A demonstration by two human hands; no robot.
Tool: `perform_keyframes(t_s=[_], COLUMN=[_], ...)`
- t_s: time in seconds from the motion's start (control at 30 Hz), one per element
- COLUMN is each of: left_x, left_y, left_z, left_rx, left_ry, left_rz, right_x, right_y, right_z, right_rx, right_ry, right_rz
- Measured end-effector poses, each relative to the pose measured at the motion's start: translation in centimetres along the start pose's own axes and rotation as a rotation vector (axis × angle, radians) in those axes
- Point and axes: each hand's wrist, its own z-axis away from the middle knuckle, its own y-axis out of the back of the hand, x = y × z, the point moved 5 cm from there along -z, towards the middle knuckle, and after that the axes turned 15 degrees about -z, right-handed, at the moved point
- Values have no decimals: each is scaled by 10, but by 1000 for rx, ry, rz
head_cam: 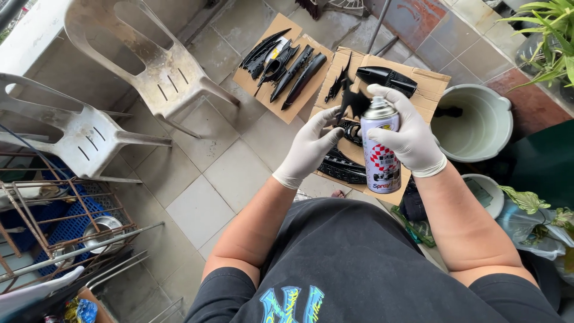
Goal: The person spray paints several black plastic parts using a spray can. They pick up each part, spray it on multiple sides, and place it back on a cardboard sheet. The parts include various shapes and sizes, and the person handles them one at a time.
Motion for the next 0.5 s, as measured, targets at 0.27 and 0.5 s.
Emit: perform_keyframes(t_s=[0.27, 0.5], left_x=[5, -38], left_y=[10, 22], left_z=[-12, -42], left_rx=[437, 310], left_ry=[23, 35], left_rz=[159, 764], right_x=[-14, -9], right_y=[-23, -31], right_z=[-5, 20], right_rx=[-70, -242], right_ry=[16, 186], right_rz=[224, 97])
